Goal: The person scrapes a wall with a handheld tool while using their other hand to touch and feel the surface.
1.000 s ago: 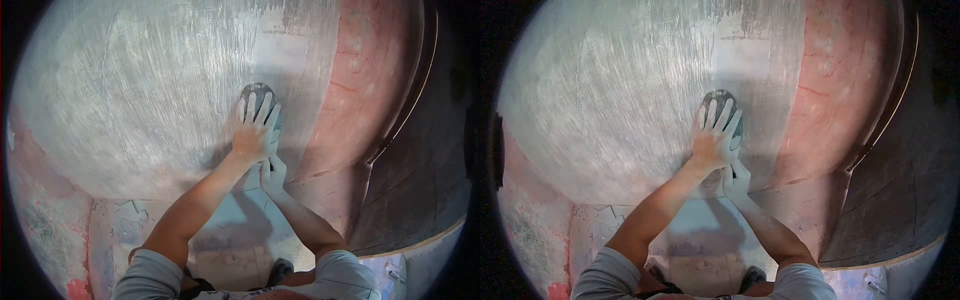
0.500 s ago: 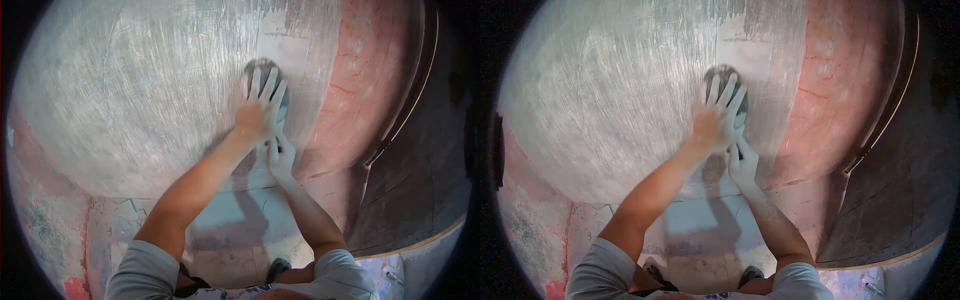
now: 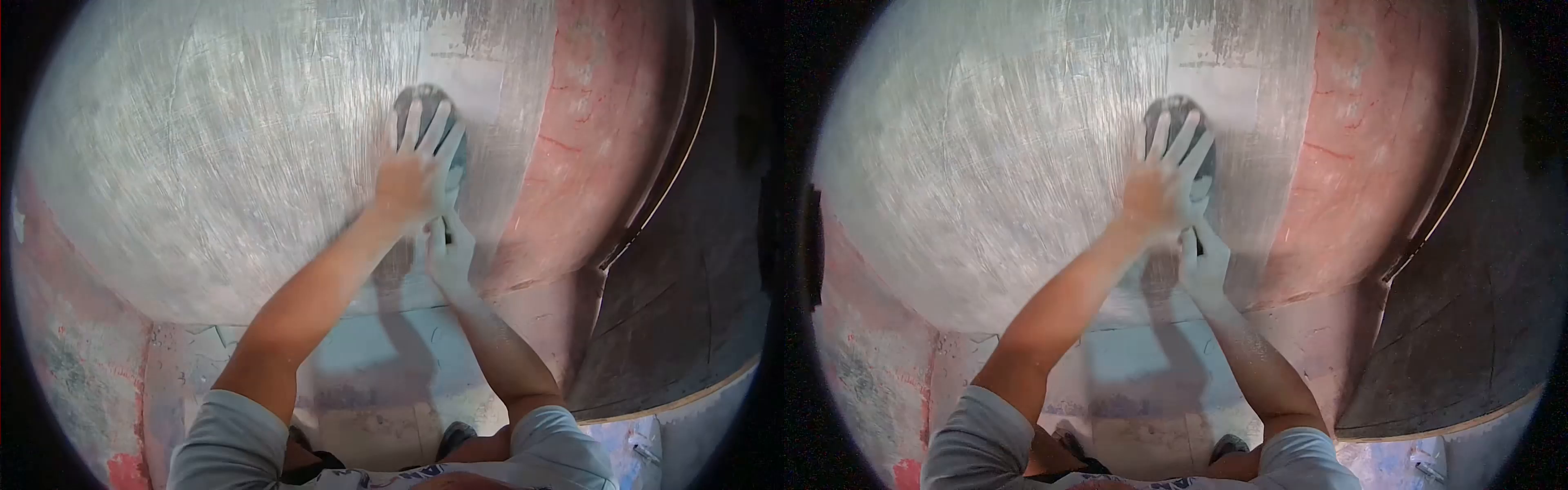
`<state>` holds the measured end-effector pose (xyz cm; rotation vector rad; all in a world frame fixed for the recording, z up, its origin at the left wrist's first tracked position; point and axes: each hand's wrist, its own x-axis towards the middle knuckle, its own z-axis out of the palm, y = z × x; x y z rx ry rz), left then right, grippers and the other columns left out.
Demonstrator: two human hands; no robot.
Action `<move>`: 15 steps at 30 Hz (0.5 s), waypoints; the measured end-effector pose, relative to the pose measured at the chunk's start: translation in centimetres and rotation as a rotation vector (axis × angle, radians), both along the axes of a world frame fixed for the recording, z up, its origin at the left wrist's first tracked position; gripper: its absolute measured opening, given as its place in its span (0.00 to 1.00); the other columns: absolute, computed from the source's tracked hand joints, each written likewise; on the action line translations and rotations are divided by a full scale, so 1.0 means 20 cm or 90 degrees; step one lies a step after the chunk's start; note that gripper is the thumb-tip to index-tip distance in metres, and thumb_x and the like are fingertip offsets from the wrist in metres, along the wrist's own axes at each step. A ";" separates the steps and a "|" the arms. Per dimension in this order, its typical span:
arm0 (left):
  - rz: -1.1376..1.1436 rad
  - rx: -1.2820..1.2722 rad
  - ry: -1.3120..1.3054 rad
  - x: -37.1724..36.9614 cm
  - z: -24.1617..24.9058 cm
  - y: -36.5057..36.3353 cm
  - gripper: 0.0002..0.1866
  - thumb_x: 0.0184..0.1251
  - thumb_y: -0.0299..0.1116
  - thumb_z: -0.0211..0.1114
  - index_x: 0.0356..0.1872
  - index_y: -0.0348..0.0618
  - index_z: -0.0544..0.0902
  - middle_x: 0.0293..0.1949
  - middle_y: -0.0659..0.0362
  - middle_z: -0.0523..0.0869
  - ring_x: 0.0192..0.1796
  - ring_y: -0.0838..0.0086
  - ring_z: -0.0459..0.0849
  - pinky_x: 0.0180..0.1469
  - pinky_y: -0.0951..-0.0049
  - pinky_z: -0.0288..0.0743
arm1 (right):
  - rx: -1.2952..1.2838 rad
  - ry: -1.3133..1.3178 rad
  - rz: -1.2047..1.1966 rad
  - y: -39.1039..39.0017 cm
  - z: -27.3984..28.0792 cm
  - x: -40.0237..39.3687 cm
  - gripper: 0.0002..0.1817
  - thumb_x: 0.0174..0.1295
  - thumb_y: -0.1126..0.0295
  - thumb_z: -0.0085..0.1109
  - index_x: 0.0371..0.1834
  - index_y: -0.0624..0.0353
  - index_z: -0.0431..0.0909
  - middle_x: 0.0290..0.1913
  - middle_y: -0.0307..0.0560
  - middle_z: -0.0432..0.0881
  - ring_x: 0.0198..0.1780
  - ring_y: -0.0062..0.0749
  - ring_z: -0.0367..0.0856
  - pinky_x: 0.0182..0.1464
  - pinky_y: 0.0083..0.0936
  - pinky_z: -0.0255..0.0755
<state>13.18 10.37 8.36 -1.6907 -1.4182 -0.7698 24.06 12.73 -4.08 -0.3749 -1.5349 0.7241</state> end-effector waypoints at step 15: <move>0.030 0.010 0.000 0.02 0.19 0.02 0.42 0.58 0.45 0.74 0.78 0.56 0.76 0.85 0.53 0.65 0.83 0.41 0.63 0.83 0.33 0.51 | 0.018 -0.011 0.011 0.02 0.23 0.02 0.11 0.76 0.74 0.53 0.52 0.67 0.84 0.30 0.49 0.82 0.29 0.27 0.79 0.35 0.29 0.72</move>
